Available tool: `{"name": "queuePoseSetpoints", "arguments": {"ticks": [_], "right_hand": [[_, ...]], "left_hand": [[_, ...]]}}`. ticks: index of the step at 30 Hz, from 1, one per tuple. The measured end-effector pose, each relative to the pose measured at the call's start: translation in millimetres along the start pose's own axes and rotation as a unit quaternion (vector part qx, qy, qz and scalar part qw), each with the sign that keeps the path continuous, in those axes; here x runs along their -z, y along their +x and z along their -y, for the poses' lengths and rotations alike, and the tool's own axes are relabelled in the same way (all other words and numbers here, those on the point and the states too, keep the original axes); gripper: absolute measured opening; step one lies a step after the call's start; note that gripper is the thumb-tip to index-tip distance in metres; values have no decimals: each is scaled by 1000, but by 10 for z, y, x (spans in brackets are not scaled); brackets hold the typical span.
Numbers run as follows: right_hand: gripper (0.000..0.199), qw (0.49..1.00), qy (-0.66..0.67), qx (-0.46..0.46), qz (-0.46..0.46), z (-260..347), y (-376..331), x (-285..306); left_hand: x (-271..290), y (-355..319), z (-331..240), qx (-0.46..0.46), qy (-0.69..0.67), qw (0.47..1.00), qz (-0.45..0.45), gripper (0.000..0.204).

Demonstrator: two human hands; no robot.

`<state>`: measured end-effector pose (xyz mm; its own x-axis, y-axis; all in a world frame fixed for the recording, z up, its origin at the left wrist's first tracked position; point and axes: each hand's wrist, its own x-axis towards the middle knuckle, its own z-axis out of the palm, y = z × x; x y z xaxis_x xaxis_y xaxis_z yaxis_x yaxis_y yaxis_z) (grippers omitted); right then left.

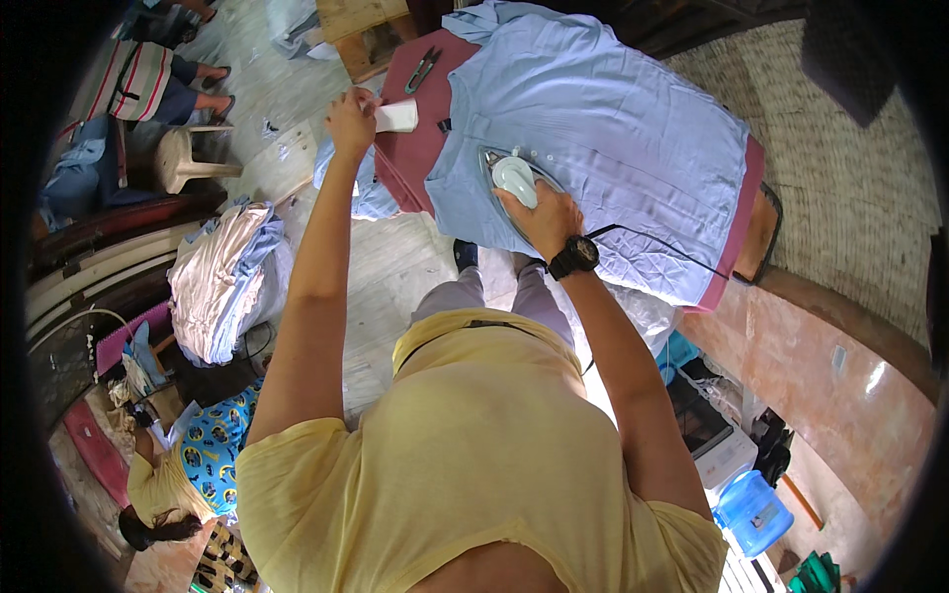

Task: The person irons a blue collared shirt on a padded surface, smoothing the fabric with their hands and using an iron on the front panels and around the buttons.

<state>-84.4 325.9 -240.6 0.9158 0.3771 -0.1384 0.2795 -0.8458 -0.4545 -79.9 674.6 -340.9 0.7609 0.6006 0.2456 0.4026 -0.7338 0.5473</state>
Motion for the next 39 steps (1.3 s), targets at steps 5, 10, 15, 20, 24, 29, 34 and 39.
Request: {"name": "queuePoseSetpoints", "arguments": {"ticks": [5, 10, 15, 20, 24, 29, 34, 39], "right_hand": [[62, 999, 25, 5, -23, -41, 10, -32], [60, 1000, 13, 9, 23, 90, -49, 205], [60, 999, 38, -24, -13, 95, 12, 145], [60, 998, 35, -48, -23, 72, 14, -95], [60, 997, 64, 7, -29, 131, 54, -126], [60, 999, 48, -7, -16, 199, 96, -174], [59, 998, 48, -35, -9, 274, 102, -204], [60, 997, 64, -50, 0, 256, -31, -290]], "left_hand": [[77, -551, -980, -56, -204, 969, 125, 13], [-247, -1004, -1020, -16, -108, 982, 157, 19], [-310, -973, -917, -18, -167, 974, 152, 14], [-250, -928, -929, -42, -180, 972, 148, 10], [-327, -880, -752, -53, -229, 957, 168, 23], [-338, -851, -686, -58, -268, 942, 196, 33], [-317, -847, -684, -58, -285, 937, 194, 35], [-283, -834, -702, -40, -256, 937, 234, 37]]}}
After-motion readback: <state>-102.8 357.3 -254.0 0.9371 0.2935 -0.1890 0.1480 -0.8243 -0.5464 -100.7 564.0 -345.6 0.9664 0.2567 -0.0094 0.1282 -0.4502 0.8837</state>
